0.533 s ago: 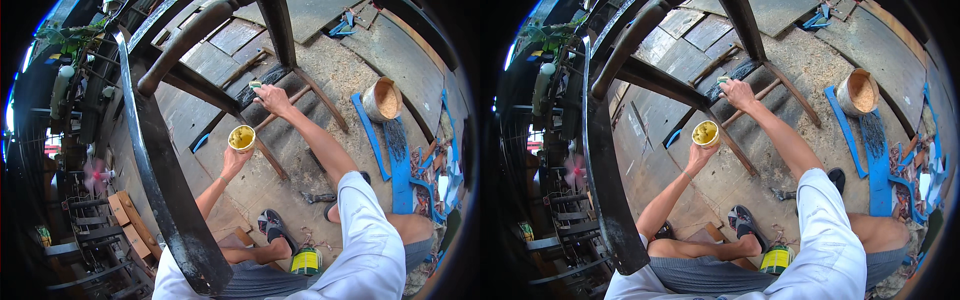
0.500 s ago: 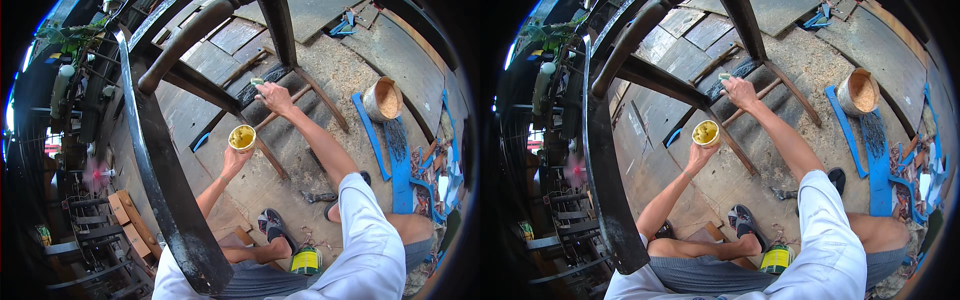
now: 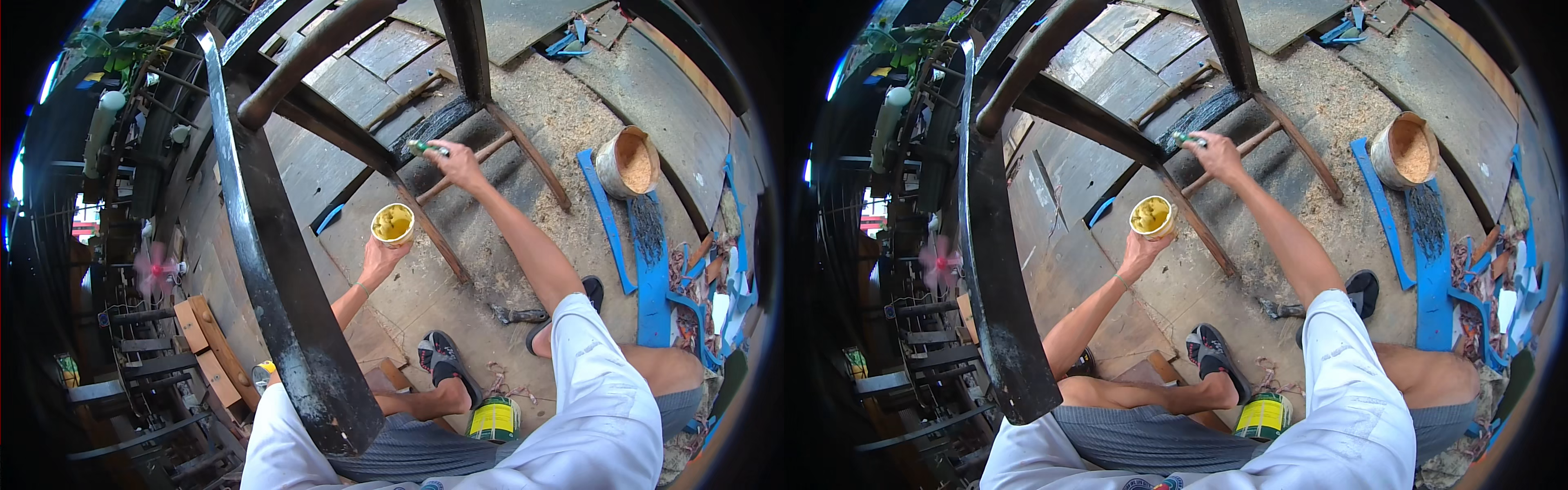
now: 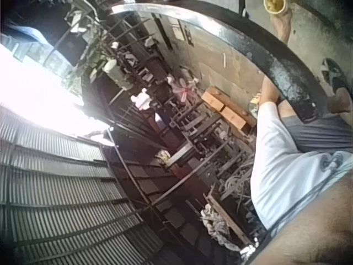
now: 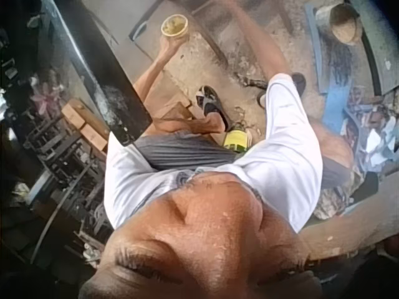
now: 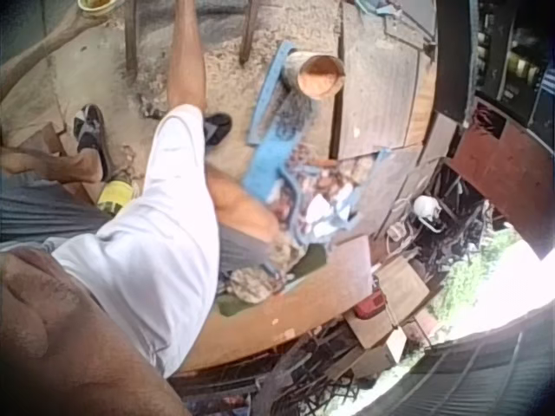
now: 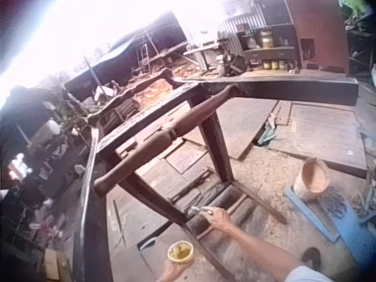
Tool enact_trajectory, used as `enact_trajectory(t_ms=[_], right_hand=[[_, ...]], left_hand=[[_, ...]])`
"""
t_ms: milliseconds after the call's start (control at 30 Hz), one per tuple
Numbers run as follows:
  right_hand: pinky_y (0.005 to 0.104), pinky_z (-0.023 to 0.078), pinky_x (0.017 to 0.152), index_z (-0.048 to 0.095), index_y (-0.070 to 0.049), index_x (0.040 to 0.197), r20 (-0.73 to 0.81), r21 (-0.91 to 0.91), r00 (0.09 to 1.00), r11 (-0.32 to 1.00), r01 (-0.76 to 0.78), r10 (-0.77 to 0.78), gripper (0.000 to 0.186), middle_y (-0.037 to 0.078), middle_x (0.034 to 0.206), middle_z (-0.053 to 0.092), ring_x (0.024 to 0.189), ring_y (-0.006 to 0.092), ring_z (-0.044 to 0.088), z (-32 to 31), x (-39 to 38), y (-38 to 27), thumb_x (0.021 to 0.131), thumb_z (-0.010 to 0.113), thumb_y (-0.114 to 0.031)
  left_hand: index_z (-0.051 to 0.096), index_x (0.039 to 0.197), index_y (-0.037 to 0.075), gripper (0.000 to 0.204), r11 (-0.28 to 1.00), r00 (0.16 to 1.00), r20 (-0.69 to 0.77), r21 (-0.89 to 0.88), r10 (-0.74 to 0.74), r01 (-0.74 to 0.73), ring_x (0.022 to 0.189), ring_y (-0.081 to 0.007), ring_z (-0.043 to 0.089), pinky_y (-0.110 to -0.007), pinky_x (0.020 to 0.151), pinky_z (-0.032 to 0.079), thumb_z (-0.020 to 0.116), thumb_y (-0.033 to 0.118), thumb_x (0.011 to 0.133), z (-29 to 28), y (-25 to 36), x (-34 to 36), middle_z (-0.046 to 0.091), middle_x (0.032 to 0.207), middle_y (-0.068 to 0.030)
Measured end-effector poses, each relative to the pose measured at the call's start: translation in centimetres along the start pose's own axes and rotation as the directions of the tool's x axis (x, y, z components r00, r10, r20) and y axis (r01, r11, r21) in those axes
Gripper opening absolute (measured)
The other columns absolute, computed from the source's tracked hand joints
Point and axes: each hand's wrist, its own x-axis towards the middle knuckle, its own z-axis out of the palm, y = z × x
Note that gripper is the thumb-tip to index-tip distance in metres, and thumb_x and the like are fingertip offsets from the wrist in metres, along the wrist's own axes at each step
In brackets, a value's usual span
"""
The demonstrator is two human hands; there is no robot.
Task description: Cleaning and painting a wooden chair frame using a brush and scraper.
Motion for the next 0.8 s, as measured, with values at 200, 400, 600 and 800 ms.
enact_trajectory(t_ms=[200,400,600,800], right_hand=[[0.0423,0.052,0.071,0.062,-0.011,0.112,-0.516,-0.363,0.815,0.929,0.071,-0.264,0.039,0.015,0.095,0.065,0.086,0.0278,0.064,-3.5,0.9,2.7,0.089,0.059,-0.041],[0.0414,0.051,0.070,0.059,-0.011,0.109,-0.015,-0.503,0.878,0.762,0.407,-0.479,0.037,0.013,0.088,0.060,0.083,0.0292,0.062,0.6,-4.8,-0.9,0.086,0.062,-0.039],[0.0374,0.048,0.065,0.066,-0.009,0.108,-0.290,0.074,0.949,0.986,0.151,-0.124,0.040,0.014,0.082,0.065,0.073,0.0263,0.063,1.6,-10.8,-2.2,0.087,0.063,-0.043],[0.0263,0.044,0.055,0.067,-0.006,0.104,-0.146,0.240,0.987,0.970,-0.030,0.067,0.041,0.003,0.067,0.060,0.060,0.0086,0.054,0.2,-15.7,-0.7,0.087,0.064,-0.043]], left_hand=[[0.054,0.121,0.005,0.060,0.999,0.998,0.042,0.018,-0.042,0.042,0.108,-0.0217,0.059,-0.035,0.094,0.044,0.077,0.030,0.072,-0.7,0.0,-0.4,0.062,0.115,-0.0095],[0.050,0.126,0.006,0.065,0.969,0.998,0.066,-0.247,-0.013,0.029,0.113,-0.0186,0.054,-0.033,0.097,0.041,0.080,0.026,0.072,-2.1,3.1,-2.4,0.057,0.122,-0.0065],[0.059,0.115,0.004,0.048,0.996,0.995,-0.095,-0.084,0.013,-0.021,0.099,-0.0212,0.063,-0.035,0.086,0.048,0.077,0.022,0.074,-5.1,-5.5,-6.0,0.066,0.108,-0.0084],[0.062,0.111,0.003,0.047,0.969,0.941,-0.298,-0.231,-0.159,0.090,0.096,-0.0197,0.063,-0.033,0.086,0.047,0.079,0.024,0.073,-6.4,-6.8,-15.2,0.068,0.104,-0.0081]])
